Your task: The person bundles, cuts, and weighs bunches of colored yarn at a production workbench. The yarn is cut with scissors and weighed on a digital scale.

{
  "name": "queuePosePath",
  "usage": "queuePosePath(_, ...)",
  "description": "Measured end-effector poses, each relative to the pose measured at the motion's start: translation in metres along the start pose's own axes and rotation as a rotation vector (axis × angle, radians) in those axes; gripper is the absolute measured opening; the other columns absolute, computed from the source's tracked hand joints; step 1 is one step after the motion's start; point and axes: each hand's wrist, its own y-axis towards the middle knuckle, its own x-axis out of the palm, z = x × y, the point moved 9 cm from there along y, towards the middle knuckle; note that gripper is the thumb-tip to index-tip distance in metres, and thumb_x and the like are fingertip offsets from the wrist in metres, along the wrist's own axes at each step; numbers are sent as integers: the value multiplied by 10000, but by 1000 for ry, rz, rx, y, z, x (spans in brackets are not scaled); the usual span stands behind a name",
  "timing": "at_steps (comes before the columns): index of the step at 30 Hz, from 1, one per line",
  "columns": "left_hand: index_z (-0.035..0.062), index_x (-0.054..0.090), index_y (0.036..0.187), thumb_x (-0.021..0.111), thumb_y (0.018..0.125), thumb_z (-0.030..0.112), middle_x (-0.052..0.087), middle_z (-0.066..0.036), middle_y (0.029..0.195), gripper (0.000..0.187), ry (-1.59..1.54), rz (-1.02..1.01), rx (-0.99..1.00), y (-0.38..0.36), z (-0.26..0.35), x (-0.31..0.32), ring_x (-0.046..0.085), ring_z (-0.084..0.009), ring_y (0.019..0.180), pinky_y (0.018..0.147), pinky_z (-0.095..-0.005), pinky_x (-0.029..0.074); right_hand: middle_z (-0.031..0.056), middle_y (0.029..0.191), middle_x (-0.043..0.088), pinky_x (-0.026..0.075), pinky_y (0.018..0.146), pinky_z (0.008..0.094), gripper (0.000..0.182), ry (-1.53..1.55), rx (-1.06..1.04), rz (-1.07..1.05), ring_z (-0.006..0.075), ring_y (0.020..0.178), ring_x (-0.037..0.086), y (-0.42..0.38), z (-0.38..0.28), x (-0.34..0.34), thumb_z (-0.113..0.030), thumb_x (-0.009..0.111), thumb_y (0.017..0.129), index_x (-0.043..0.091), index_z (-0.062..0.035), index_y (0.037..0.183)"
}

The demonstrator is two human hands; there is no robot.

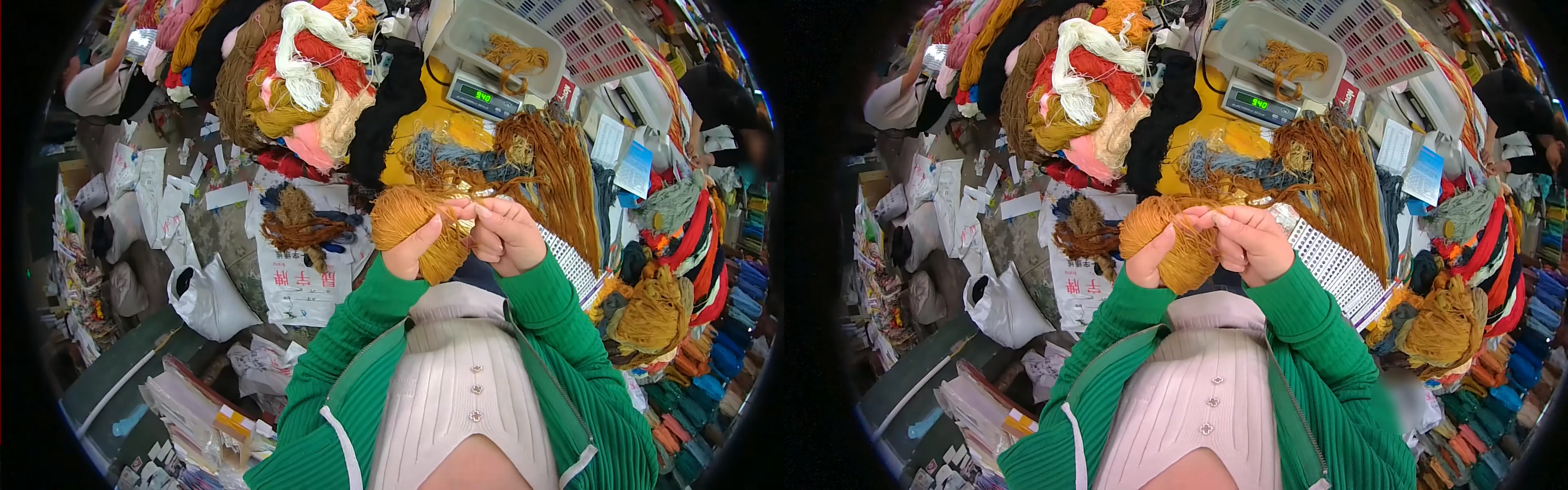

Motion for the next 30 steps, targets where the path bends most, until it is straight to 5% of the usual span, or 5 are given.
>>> queuePosePath(7,-41,460,1024,433,787,96,469,-119,1058,275,137,41,119,-4,10,8,442,-188,972,845,-297,334,-27,536,460,177,334,149,183,-373,-59,164,3,365,275,2,-5,3,14,496,727,540,61,898)
queuePosePath(17,-50,318,1143,354,814,182,365,-144,1168,404,-98,-29,-45,-6,-7,1,369,-239,1073,919,-354,267,-38,503,429,190,369,163,98,-270,-80,93,13,393,284,-3,-5,10,-1,524,718,579,37,789)
queuePosePath(26,-10,465,1009,448,754,84,456,-145,1063,273,114,63,79,-5,6,8,438,-226,992,862,-348,333,-31,514,444,191,367,163,112,-340,-143,96,9,401,291,-5,-5,4,13,527,706,583,29,801)
queuePosePath(30,-5,498,928,436,748,62,467,-139,1039,202,-35,83,52,-4,0,1,454,-227,960,846,-347,346,-6,582,488,195,366,161,101,-285,-150,137,10,401,300,-7,-10,3,21,522,700,583,22,781)
